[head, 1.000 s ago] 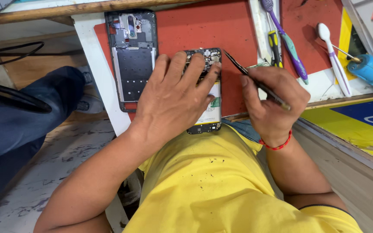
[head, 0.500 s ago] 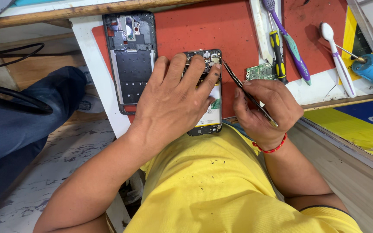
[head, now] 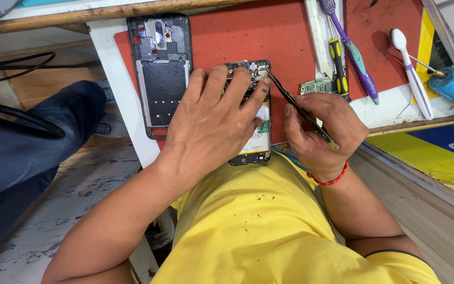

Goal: The person disassembles a smartphone, removes the motherboard, and uses a plastic spudger to pry and separate internal components. They then reposition the motherboard and reconnect internal cables using tweezers.

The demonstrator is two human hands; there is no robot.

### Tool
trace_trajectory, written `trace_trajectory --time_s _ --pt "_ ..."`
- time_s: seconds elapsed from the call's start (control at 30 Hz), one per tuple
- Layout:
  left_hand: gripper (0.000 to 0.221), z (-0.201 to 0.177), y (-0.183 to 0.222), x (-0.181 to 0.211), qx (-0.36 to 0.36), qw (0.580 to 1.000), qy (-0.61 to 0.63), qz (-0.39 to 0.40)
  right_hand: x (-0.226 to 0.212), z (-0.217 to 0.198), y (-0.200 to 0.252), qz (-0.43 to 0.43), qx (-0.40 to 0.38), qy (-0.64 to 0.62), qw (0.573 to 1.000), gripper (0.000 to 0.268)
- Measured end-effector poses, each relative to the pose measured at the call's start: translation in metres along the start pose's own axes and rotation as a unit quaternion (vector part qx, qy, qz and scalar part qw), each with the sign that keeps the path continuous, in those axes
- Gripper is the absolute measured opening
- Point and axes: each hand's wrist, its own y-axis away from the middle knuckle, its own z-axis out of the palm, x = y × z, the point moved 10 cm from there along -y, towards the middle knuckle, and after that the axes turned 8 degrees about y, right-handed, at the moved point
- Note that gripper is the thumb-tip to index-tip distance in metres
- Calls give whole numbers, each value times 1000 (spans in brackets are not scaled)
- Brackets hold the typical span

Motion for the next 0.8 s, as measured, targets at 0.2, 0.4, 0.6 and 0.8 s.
trace_trajectory --time_s 0.2,0.4,0.6,0.8 --pt "57 0 1 0 2 1000 1 1 6 1 4 14 -2 -11 1000 14" --pt "57 1 1 -1 -4 1000 7 0 44 6 11 146 -34 -144 978 11" --pt "54 1 1 0 1 1000 -9 0 81 22 23 299 -46 -314 900 11" --pt "46 6 2 8 12 998 -44 41 87 26 20 352 -56 -377 855 11"
